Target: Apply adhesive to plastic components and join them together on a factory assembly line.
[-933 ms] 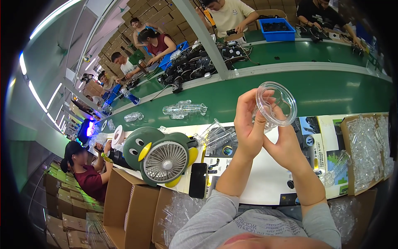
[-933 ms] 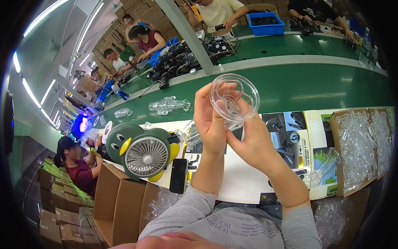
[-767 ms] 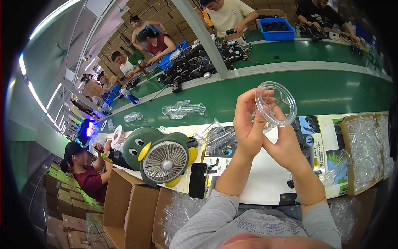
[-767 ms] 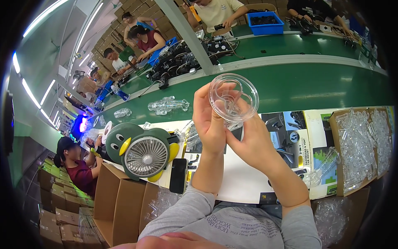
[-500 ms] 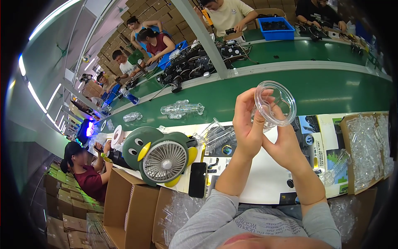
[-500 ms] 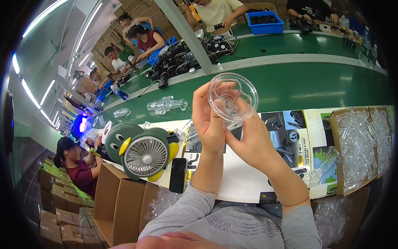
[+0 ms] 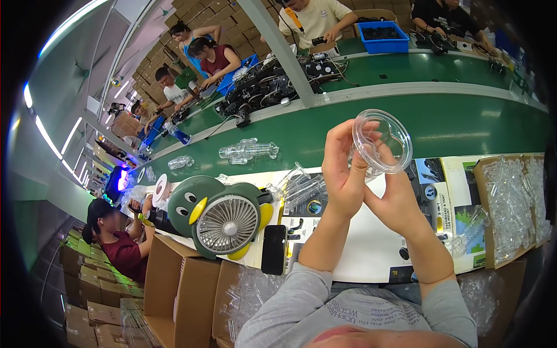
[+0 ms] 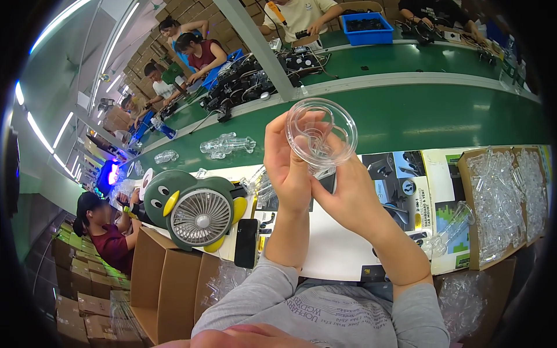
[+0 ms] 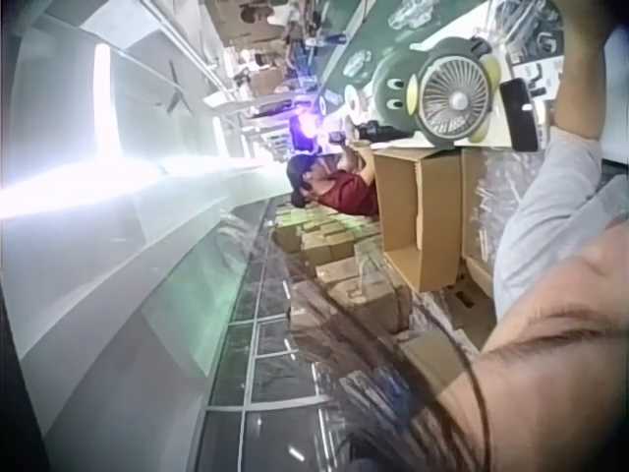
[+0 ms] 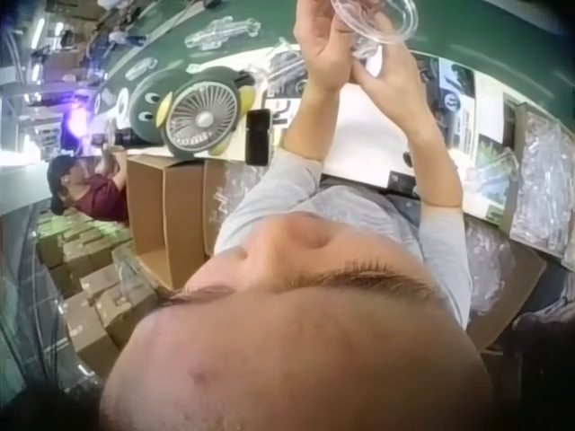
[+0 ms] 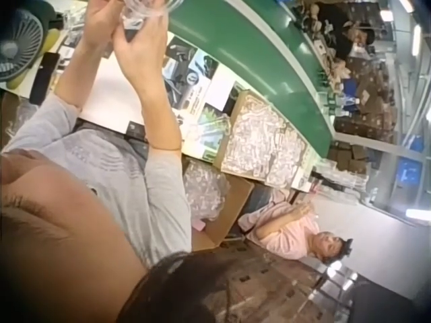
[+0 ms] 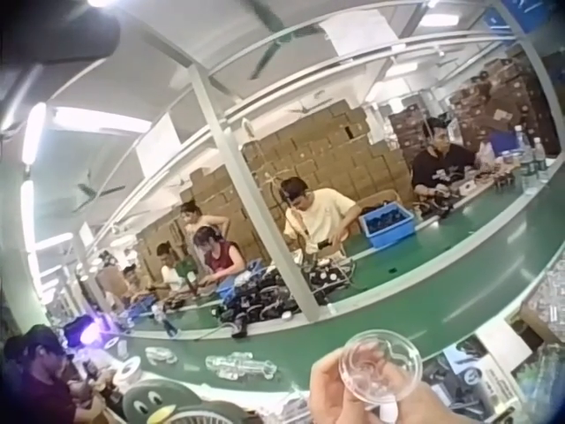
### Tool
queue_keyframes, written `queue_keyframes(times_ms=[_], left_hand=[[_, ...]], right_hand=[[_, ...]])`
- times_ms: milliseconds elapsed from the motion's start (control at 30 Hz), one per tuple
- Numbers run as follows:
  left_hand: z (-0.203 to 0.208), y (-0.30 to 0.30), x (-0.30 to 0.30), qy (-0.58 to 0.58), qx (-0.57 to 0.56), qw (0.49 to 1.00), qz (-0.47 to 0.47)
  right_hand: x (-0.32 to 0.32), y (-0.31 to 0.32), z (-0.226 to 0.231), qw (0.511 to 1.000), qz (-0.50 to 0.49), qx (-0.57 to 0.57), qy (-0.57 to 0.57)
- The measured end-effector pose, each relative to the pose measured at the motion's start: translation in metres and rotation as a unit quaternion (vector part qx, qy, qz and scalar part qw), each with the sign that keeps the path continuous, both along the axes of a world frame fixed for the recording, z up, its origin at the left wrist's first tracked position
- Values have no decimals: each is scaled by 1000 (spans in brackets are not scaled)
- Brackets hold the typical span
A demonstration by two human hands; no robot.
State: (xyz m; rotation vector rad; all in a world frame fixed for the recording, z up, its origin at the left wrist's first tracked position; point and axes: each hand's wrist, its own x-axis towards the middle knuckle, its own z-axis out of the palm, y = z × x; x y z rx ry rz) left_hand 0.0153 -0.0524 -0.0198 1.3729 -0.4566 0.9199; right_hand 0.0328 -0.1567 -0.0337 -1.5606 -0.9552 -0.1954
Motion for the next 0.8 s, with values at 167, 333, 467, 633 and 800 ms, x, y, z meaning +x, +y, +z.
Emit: queue_keyframes(times_ms=[167, 333, 467, 633, 800], left_hand=[[-1, 1, -1, 3, 2, 1000, 8], [-1, 1, 0, 9, 6, 1000, 6], [1, 1, -1, 4, 5, 1000, 5], [1, 0, -1, 3, -1, 1000, 2], [2, -2, -2, 4, -7, 1000, 2]], right_hand=[[0, 0, -1, 1000, 0, -9, 4], [3, 0, -3, 1000, 2, -2, -19], [2, -1, -3, 1000, -7, -15, -16], [0, -2, 1, 998, 24, -18, 55], [2, -1, -3, 1000, 12, -9, 10]])
